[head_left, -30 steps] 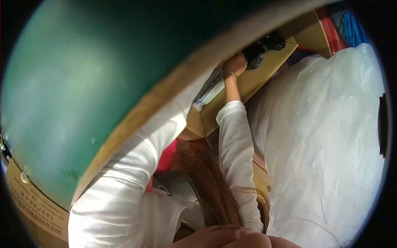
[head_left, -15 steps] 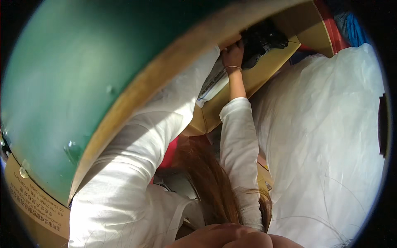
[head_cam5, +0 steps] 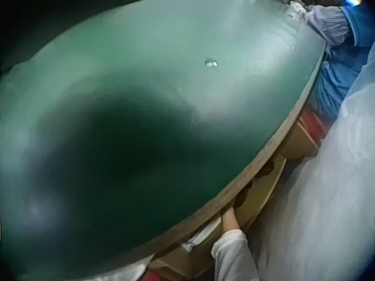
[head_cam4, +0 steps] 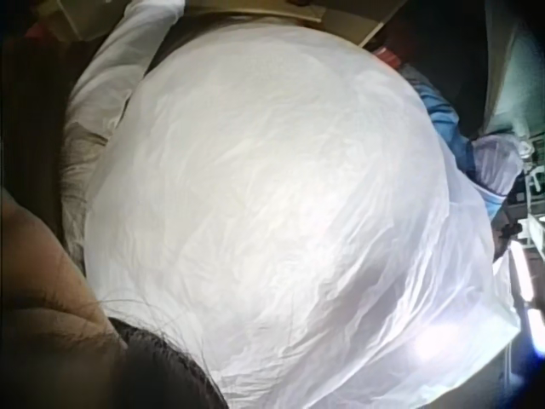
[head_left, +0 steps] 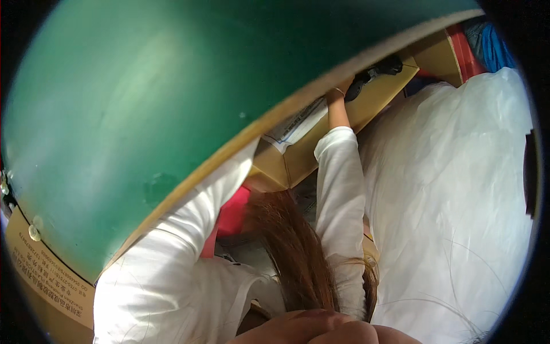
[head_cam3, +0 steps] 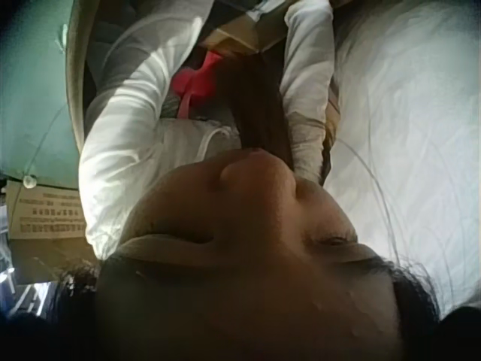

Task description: Inspecting computer mice and sorting them into boxes at an electronics workstation.

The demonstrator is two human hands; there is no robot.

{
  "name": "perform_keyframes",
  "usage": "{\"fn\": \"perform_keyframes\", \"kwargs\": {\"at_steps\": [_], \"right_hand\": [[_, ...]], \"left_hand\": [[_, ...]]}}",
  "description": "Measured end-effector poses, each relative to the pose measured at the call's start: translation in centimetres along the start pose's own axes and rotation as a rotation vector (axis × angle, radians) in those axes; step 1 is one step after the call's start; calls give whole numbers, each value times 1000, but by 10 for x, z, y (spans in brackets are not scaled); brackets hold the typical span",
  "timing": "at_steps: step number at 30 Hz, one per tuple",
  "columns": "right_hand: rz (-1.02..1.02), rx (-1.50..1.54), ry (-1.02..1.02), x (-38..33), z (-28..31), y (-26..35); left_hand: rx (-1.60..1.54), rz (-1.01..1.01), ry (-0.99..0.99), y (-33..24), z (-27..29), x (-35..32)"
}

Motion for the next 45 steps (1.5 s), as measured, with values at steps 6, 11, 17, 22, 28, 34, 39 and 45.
{"fn": "perform_keyframes", "kwargs": {"at_steps": [6, 11, 17, 22, 28, 34, 39, 45], "right_hand": [[324, 34, -198, -30, -5, 44], [236, 41, -175, -61, 16, 57], [357, 304, -451, -91, 66, 93], [323, 502, -636, -107, 86, 80], [23, 1324, -536, -95, 81, 33], [173, 769, -434, -129, 111, 75], [20, 1127, -358, -142, 92, 51], [-143, 1064, -419, -172, 54, 44]], "left_hand": [[-37, 578, 212, 98, -1, 39], [3, 876, 376, 170, -43, 96], [-9, 793, 239, 187, -95, 55], [364, 694, 422, 174, -114, 91], [729, 669, 501, 184, -122, 108], [562, 635, 553, 172, -119, 85], [428, 619, 603, 164, -88, 45], [144, 712, 630, 118, -59, -37]]}}
Point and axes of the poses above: each hand's wrist, its own x-axis towards the middle knuckle, its own z-axis out of the back of the hand, y = z × x, the point moved 4 cm from there along x, towards the middle knuckle, and after that the axes turned 9 degrees about x, right-handed, at the moved point
